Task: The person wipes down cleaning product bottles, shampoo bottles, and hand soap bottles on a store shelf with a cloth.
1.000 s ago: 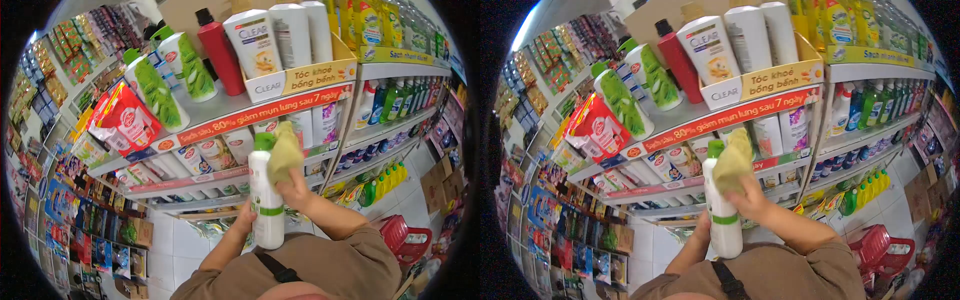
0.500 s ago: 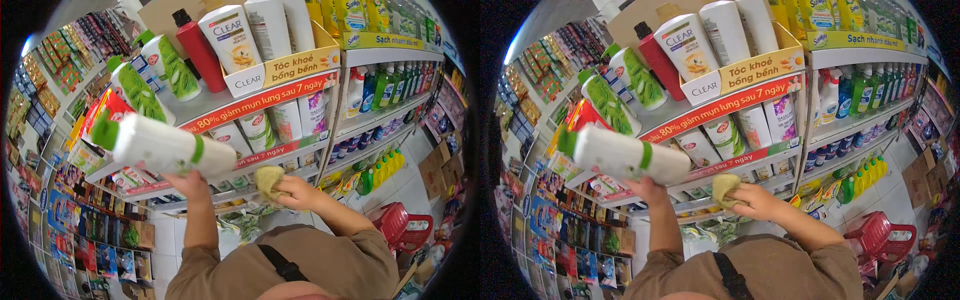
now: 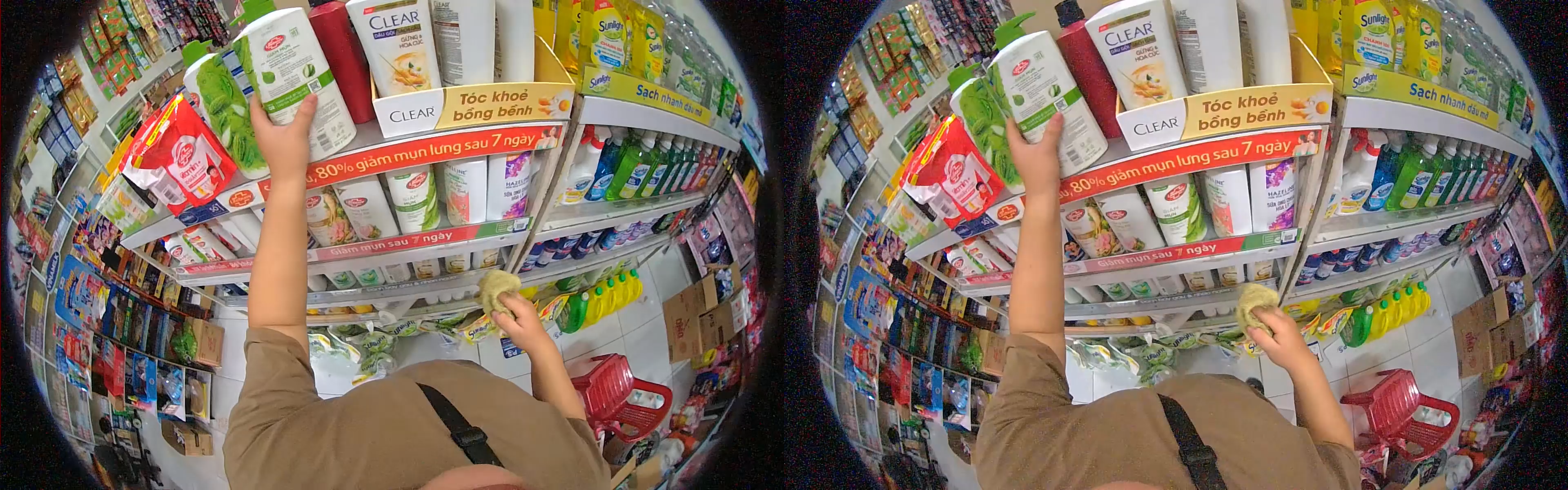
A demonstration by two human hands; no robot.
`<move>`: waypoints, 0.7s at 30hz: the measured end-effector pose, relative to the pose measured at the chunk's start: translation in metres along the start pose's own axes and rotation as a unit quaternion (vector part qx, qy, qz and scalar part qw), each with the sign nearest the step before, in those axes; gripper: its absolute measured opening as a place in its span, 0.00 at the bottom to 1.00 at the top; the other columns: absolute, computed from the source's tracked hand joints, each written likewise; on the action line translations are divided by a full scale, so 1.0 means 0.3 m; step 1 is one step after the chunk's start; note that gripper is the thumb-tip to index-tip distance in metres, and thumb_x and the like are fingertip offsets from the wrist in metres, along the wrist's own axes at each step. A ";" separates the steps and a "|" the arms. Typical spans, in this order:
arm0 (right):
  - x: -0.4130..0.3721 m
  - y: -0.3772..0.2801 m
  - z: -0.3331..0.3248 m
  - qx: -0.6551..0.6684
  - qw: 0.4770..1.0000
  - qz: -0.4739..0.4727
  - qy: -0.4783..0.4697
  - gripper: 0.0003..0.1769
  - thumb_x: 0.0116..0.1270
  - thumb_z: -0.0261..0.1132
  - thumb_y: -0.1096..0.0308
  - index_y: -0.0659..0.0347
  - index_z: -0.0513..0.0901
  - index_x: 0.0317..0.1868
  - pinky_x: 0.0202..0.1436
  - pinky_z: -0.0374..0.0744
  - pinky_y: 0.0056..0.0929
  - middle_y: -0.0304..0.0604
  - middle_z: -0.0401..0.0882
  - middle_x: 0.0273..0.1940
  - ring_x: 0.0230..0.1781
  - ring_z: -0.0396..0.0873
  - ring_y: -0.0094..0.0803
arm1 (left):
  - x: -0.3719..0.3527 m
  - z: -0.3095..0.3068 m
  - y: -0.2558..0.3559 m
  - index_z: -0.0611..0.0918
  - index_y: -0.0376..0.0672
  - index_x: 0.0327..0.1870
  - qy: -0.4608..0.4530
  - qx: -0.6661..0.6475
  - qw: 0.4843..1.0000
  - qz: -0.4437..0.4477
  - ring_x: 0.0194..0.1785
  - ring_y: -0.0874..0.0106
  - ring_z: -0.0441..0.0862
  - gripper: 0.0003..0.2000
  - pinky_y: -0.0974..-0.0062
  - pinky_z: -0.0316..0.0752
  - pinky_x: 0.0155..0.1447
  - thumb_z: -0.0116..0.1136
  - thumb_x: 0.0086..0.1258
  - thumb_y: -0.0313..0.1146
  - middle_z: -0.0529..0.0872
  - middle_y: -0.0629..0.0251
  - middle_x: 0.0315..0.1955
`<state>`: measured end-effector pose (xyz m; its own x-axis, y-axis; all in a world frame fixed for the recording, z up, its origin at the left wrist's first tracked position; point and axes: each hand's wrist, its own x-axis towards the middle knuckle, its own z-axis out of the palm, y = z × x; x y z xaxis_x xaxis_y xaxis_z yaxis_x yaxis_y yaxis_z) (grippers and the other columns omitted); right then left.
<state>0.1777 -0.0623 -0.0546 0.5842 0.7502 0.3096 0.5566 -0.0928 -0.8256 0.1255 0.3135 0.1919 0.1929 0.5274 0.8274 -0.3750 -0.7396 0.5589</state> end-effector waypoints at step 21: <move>0.006 0.091 0.043 -0.002 0.999 0.042 -0.031 0.22 0.59 0.62 0.64 0.71 0.75 0.50 0.54 0.70 0.36 0.59 0.75 0.47 0.50 0.73 0.50 | -0.113 0.007 -0.071 0.58 0.40 0.68 -0.065 0.303 0.906 0.288 0.70 0.43 0.42 0.32 0.50 0.37 0.70 0.51 0.65 0.43 0.44 0.33 0.66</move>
<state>0.1863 -0.0548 -0.0826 0.5908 0.7791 0.2095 0.5097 -0.1592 -0.8455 0.1287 0.3104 0.1520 0.2425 -0.0426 0.9692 0.1114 -0.9912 -0.0714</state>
